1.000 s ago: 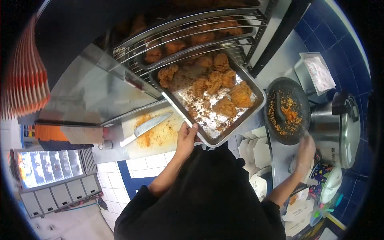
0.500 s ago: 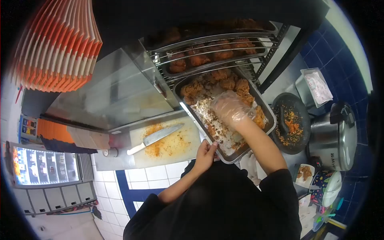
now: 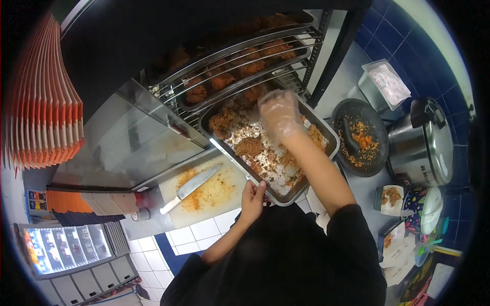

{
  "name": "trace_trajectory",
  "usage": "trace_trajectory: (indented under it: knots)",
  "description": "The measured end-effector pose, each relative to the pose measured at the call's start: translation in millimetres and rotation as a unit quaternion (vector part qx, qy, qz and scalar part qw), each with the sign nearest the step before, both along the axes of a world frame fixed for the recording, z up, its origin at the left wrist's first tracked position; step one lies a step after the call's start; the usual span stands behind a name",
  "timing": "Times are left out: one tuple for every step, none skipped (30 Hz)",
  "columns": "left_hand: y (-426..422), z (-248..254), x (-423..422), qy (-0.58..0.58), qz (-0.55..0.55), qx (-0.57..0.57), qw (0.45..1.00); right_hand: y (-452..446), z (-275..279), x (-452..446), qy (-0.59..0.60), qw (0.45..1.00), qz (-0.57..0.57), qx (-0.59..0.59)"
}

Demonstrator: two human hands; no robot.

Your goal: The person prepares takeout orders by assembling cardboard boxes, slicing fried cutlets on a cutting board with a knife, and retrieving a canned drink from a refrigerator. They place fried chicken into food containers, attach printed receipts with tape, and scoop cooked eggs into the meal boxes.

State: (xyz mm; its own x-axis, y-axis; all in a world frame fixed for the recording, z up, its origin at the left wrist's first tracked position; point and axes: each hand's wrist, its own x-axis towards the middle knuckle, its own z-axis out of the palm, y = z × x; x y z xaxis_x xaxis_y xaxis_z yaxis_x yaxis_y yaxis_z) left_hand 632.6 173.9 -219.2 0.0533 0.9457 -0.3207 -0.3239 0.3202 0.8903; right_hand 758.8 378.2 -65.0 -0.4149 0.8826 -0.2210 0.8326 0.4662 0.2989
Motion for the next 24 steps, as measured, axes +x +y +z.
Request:
trace_trajectory:
  knots:
    - [0.5, 4.2, 0.7, 0.003, -0.003, 0.002, 1.0, 7.0, -5.9, -2.6, -0.015, 0.998, -0.058, 0.019]
    - [0.0, 8.5, 2.1, 0.008, 0.003, -0.002, 1.0, 9.0, -12.3, -2.2, -0.012, 0.998, -0.06, 0.021]
    - [-0.2, 11.4, 2.7, 0.013, 0.01, -0.007, 1.0, 7.9, -10.4, -4.0, -0.005, 0.998, -0.047, 0.042]
    - [0.2, 8.6, 1.9, 0.015, 0.012, -0.006, 1.0, 6.7, -8.7, -6.1, 0.001, 0.997, -0.031, 0.064]
    - [0.4, 3.4, 1.5, 0.012, 0.011, -0.004, 1.0, 4.6, -6.2, -3.4, 0.001, 0.998, -0.028, 0.064]
    - [-1.6, -1.0, 0.9, 0.008, 0.012, -0.004, 1.0, -3.1, 7.0, 0.6, -0.003, 0.999, -0.033, 0.034]
    - [-2.3, -2.1, 0.5, 0.006, 0.021, -0.007, 1.0, -9.3, 12.2, 2.7, -0.008, 0.999, -0.035, 0.002]
    - [-1.4, -3.8, 0.3, 0.002, 0.017, -0.011, 1.0, -12.5, 3.8, 2.7, -0.01, 1.0, -0.024, -0.001]
    - [-1.9, -5.2, 0.0, -0.003, 0.013, -0.014, 1.0, -18.9, 1.9, -1.3, 0.033, 0.998, -0.014, 0.048]
    - [-4.1, -6.1, 0.8, -0.003, 0.023, -0.018, 1.0, -25.4, 1.0, -6.6, 0.079, 0.992, -0.007, 0.095]
    - [-5.1, -6.1, 2.0, 0.005, 0.024, -0.013, 1.0, -30.7, 5.2, -5.8, -0.001, 0.997, 0.035, 0.064]
    - [-3.0, -7.2, 3.2, 0.013, 0.022, -0.006, 1.0, -28.9, 5.0, -14.3, 0.002, 0.997, 0.038, 0.065]
    - [-1.9, -16.7, 1.5, 0.014, 0.013, 0.026, 0.999, -27.1, 3.5, -24.0, 0.063, 0.993, 0.073, 0.062]
    - [-4.6, -21.2, -1.9, 0.019, 0.008, 0.026, 0.999, -26.9, 0.6, -33.7, 0.124, 0.985, 0.104, 0.057]
    - [-6.1, -20.6, -4.6, 0.033, -0.001, -0.001, 0.999, -22.3, -4.2, -46.4, 0.19, 0.971, 0.133, 0.063]
    - [-4.5, -19.6, -5.0, 0.047, -0.019, -0.024, 0.998, -12.0, -12.9, -59.5, 0.252, 0.953, 0.153, 0.074]
    - [-3.0, -16.5, -3.7, 0.05, -0.048, -0.022, 0.997, 6.6, -55.7, -77.9, 0.283, 0.946, 0.143, 0.07]
    - [-4.9, -9.6, -1.5, 0.051, -0.022, -0.013, 0.998, 21.6, -90.9, -91.7, 0.315, 0.938, 0.129, 0.065]
    - [-2.5, -1.7, 1.3, 0.05, 0.002, -0.002, 0.999, 25.2, -87.0, -97.3, 0.293, 0.946, 0.128, 0.053]
    - [0.7, 8.1, 4.1, 0.052, -0.026, 0.0, 0.998, 28.6, -82.8, -99.6, 0.272, 0.953, 0.131, 0.039]
    - [1.0, 19.0, 5.8, 0.047, -0.01, -0.012, 0.999, 30.9, -78.0, -95.2, 0.274, 0.954, 0.11, 0.045]
    - [-0.4, 24.2, 6.0, 0.042, 0.013, -0.026, 0.999, 30.0, -73.0, -92.0, 0.285, 0.947, 0.14, 0.047]
    - [0.1, 21.7, 6.3, 0.043, 0.004, -0.028, 0.999, 28.8, -68.8, -88.4, 0.294, 0.938, 0.176, 0.048]
    - [0.2, 17.4, 5.8, 0.034, 0.002, -0.025, 0.999, 28.9, -70.8, -87.1, 0.295, 0.939, 0.17, 0.047]
